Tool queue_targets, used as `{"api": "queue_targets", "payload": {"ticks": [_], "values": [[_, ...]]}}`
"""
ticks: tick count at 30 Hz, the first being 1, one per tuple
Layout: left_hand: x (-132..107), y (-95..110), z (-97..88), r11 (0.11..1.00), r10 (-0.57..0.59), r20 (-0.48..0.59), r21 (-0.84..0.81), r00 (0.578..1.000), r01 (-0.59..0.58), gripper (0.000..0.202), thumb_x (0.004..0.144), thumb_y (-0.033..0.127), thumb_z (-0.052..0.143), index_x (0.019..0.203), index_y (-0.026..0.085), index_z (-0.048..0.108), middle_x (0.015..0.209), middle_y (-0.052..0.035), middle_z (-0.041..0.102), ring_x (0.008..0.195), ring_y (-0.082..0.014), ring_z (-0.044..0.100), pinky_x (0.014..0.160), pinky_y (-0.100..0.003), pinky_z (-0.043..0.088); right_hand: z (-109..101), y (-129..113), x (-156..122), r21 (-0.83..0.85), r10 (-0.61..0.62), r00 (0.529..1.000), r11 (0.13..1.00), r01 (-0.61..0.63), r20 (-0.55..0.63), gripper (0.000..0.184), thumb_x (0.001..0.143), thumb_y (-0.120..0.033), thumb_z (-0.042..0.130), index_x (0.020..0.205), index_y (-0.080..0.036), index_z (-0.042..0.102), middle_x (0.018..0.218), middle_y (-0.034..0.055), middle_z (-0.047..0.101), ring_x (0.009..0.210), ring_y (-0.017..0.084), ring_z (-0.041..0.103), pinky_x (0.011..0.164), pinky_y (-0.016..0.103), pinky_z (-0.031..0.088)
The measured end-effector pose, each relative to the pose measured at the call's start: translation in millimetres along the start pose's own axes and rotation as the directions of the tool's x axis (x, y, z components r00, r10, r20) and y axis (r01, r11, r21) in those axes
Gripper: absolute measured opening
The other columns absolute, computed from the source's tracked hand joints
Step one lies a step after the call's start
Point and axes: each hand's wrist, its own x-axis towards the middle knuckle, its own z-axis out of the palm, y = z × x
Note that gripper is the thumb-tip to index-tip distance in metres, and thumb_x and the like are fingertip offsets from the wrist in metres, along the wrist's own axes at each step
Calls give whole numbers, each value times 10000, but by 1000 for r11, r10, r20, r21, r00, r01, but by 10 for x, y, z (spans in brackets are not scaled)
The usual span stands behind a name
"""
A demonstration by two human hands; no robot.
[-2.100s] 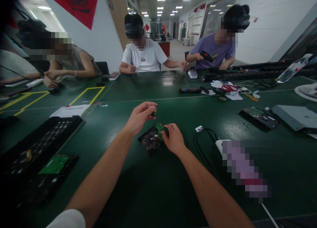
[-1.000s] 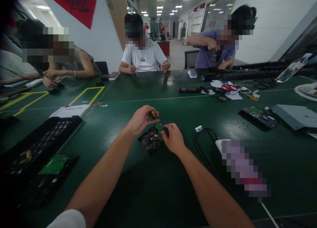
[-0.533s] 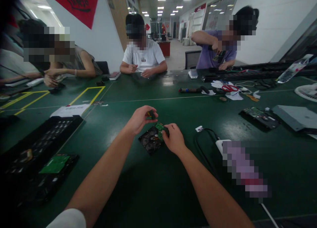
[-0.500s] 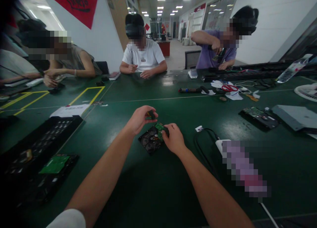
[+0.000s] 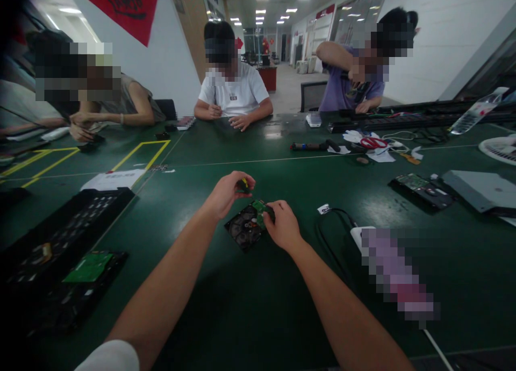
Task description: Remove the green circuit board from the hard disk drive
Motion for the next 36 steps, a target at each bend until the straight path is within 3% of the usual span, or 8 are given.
{"api": "queue_targets", "payload": {"ticks": [16, 22, 36], "values": [[-48, 44, 62, 981, -73, -43, -181, 996, 64, 256, 886, 407, 727, 916, 183, 608, 880, -45, 623, 817, -182, 655, 798, -398, 633, 15, 11, -2, 5, -2, 1000, 1000, 2, -13, 297, 1008, -322, 586, 1268, -197, 653, 1235, 130, 643, 1154, 275, 648, 1040, 442, 536], [-53, 47, 54, 988, -60, -4, -144, 998, 59, 316, 891, 444, 768, 915, 170, 613, 882, -67, 660, 872, -196, 679, 865, -436, 633, 18, 16, 0, -3, -7, 1000, 1000, 7, -7, 303, 1012, -323, 582, 1274, -185, 645, 1230, 132, 644, 1145, 274, 649, 1019, 434, 540], [-57, 51, 49, 993, -44, 15, -106, 999, 46, 376, 869, 516, 785, 892, 180, 618, 919, -64, 652, 960, -209, 673, 873, -422, 621, 10, 16, 3, 3, 18, 1000, 1000, -18, 4, 299, 1006, -337, 597, 1271, -212, 659, 1232, 124, 646, 1139, 276, 651, 998, 441, 549]]}}
